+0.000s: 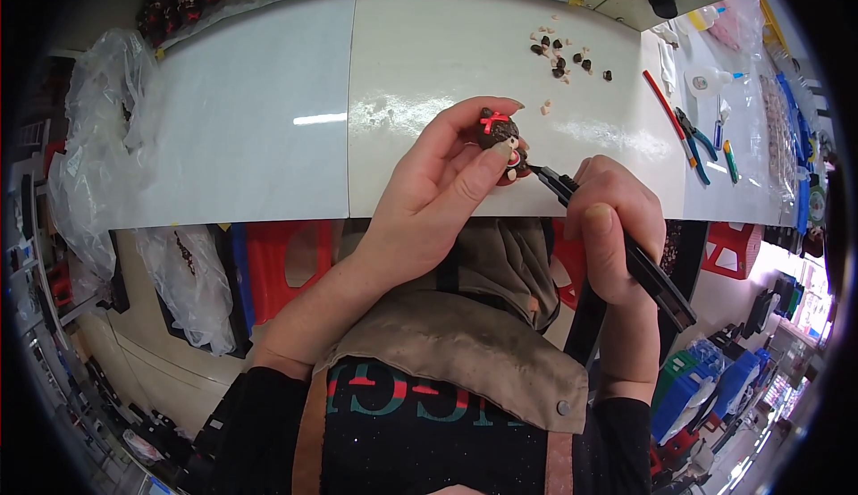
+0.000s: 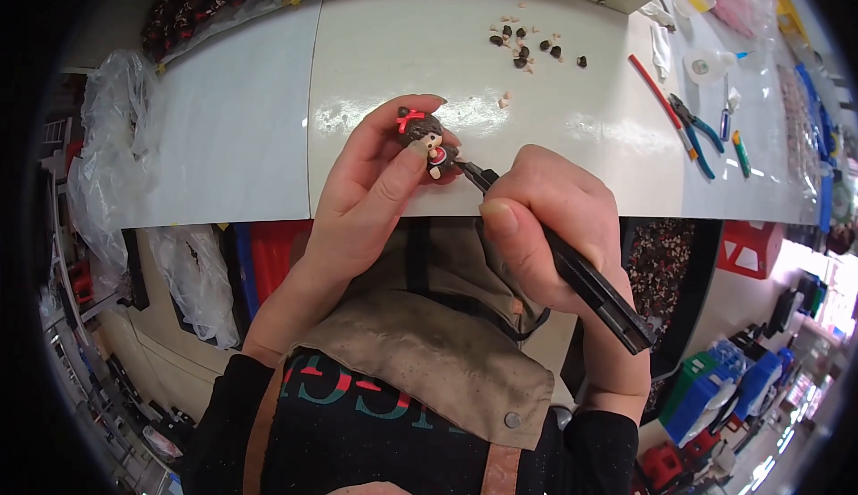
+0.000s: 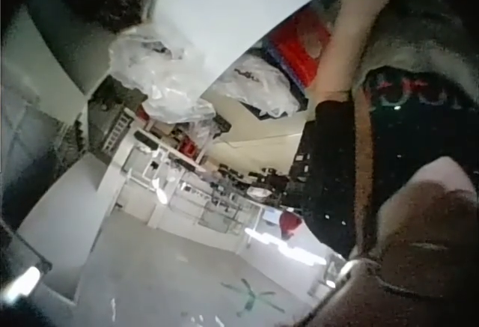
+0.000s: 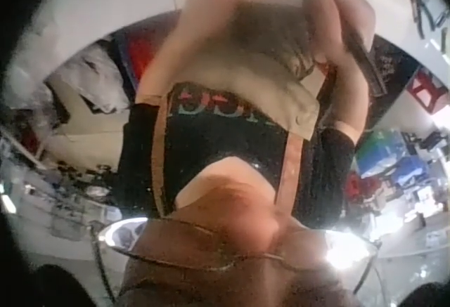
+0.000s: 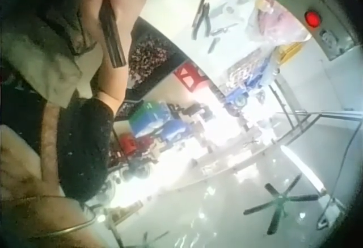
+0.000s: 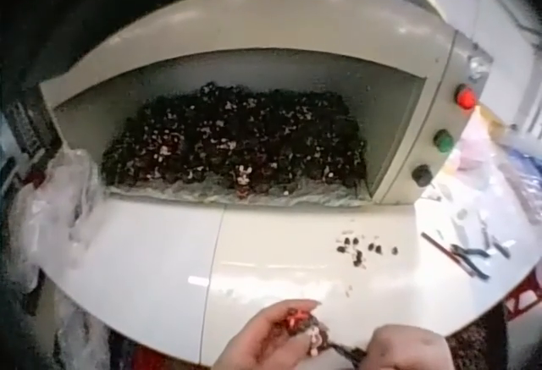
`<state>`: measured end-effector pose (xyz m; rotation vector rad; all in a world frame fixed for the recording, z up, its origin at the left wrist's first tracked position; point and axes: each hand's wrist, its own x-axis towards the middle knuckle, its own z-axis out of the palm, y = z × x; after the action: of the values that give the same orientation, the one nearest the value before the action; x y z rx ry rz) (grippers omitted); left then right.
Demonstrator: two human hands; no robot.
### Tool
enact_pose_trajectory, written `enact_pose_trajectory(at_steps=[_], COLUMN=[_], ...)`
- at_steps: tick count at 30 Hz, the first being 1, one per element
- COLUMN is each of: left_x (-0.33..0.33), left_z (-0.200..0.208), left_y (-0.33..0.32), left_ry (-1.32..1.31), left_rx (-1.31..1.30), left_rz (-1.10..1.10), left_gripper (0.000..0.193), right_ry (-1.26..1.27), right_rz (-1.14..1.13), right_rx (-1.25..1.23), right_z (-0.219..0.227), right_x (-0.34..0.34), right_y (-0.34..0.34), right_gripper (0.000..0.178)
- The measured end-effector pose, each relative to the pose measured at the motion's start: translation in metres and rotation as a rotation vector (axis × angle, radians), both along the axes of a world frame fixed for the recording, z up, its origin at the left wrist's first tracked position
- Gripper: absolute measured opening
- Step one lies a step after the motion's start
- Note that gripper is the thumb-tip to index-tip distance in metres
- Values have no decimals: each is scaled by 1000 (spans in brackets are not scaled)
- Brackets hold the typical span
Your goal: Assembling and decorating small toy figurines using glue, a marker, and pliers at a factory workbench.
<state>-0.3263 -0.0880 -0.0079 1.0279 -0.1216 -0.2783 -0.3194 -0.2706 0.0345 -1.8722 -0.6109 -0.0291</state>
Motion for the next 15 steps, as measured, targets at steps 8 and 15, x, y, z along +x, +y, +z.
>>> enact_pose_trajectory(at_steps=[8,15], left_x=[0,-2], left_z=[-3,-2], left_y=[-4,-9], left_ry=[-22,-35], left_rx=[34,61], left_rz=[50,118], left_gripper=[36,34], right_ry=[165,254], right_rz=[-68,-177], right_rx=[73,233], right_z=[-9,-16], right_x=[-3,-15], right_y=[3,18], right_gripper=[34,43])
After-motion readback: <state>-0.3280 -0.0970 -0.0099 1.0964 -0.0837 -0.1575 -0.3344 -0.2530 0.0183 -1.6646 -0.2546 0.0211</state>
